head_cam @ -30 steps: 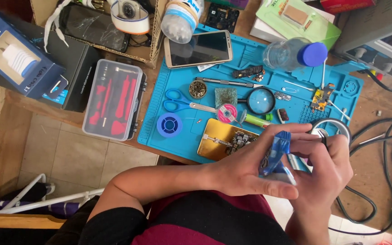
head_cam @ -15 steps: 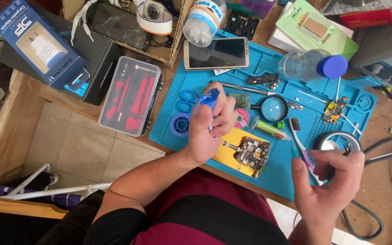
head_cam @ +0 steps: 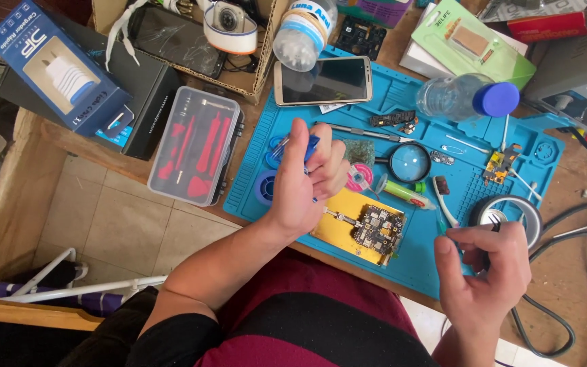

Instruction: Repairing a mobile phone motherboard by reflowing components with a heat gun, cleaning with a brush, and inspecting with a magnifying glass.

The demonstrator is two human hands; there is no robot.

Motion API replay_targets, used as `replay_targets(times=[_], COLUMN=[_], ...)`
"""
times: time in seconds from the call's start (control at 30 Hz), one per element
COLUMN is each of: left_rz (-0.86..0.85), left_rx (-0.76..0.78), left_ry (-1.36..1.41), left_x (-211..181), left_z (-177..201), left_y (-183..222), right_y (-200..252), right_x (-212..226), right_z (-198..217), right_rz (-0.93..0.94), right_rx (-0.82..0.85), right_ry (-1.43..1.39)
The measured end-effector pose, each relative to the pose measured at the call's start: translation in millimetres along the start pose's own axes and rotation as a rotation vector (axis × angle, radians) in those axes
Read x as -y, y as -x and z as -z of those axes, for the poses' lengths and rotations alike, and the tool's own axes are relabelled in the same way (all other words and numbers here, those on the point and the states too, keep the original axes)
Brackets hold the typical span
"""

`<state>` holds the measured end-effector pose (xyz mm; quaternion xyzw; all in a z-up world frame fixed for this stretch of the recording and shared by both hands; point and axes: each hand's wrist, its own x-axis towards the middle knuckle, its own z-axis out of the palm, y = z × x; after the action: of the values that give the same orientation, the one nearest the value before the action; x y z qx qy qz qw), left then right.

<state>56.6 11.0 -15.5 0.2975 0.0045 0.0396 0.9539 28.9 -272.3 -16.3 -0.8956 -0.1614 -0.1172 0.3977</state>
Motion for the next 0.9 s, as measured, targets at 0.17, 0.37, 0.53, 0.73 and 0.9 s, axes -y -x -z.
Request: replay_targets(times=[0.17, 0.37, 0.53, 0.73, 0.9], left_rz=[-0.010, 0.007, 0.060, 0.055, 0.007], left_rx=[0.043, 0.038, 0.032, -0.002, 0.041], left_ry=[0.084, 0.192, 0.256, 0.254, 0.254], left_x=[-4.2, -2.1, 2.7, 5.3, -3.8], left_z=[-10.3, -6.2, 8.8, 5.7, -7.8], left_y=[-0.8, -0.4, -0.9, -1.8, 0.7], right_y=[2.1, 6.3, 6.8, 4.6, 4.0], right_x=[-5.0, -13.2, -15.5, -10.7, -7.8], right_z=[0.3, -0.6, -2.2, -4.7, -5.8], right_rz=[-0.010, -0.018, -0.007, 0.023, 0.032], right_rx=[0.023, 0.035, 0.036, 0.038, 0.042], right_ry=[0.001, 0.021, -0.009, -0.028, -0.025])
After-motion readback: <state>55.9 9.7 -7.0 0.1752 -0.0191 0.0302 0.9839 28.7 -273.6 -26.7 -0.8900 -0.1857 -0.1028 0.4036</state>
